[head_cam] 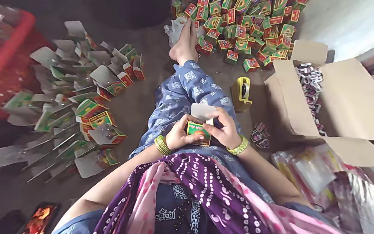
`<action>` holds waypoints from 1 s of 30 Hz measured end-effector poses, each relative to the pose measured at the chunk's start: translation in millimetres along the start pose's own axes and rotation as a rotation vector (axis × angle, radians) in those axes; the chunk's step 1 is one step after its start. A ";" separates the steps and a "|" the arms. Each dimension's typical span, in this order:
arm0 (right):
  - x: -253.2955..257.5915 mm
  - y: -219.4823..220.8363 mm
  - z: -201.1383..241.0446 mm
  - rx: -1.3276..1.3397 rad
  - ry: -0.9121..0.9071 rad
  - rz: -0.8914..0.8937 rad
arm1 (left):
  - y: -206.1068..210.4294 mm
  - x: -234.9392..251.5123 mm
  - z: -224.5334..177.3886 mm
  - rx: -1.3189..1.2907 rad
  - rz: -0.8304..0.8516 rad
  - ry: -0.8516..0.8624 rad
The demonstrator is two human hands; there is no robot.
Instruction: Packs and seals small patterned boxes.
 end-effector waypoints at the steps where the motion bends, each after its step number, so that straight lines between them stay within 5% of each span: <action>1: 2.5 -3.3 2.4 0.091 0.017 -0.044 | -0.5 0.2 2.2 -0.022 -0.011 -0.015; 4: 8.4 -8.4 8.2 0.223 0.095 -0.038 | 0.3 0.7 5.7 -0.111 -0.003 -0.023; 11: 19.1 3.0 25.4 -0.050 0.021 0.261 | 2.7 -0.9 2.5 -0.045 0.028 -0.058; 18: 22.7 -1.1 27.8 -0.001 -0.023 0.250 | 4.6 -0.9 0.7 -0.038 0.059 -0.012; 24: 21.4 5.8 31.6 -0.118 -0.041 0.457 | 3.7 -1.2 2.8 -0.054 0.048 -0.036; 30: 4.2 10.6 39.1 -0.401 -0.163 0.342 | -3.5 -0.8 10.2 -0.150 -0.050 -0.109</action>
Point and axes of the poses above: each hand's wrist, its own x-axis towards the middle knuckle, its own y-axis out of the palm, z = x × y, the point moved 7 cm from there along x, towards the middle knuckle, and after that the axes turned 15 degrees about -y, right-handed, at the moved point
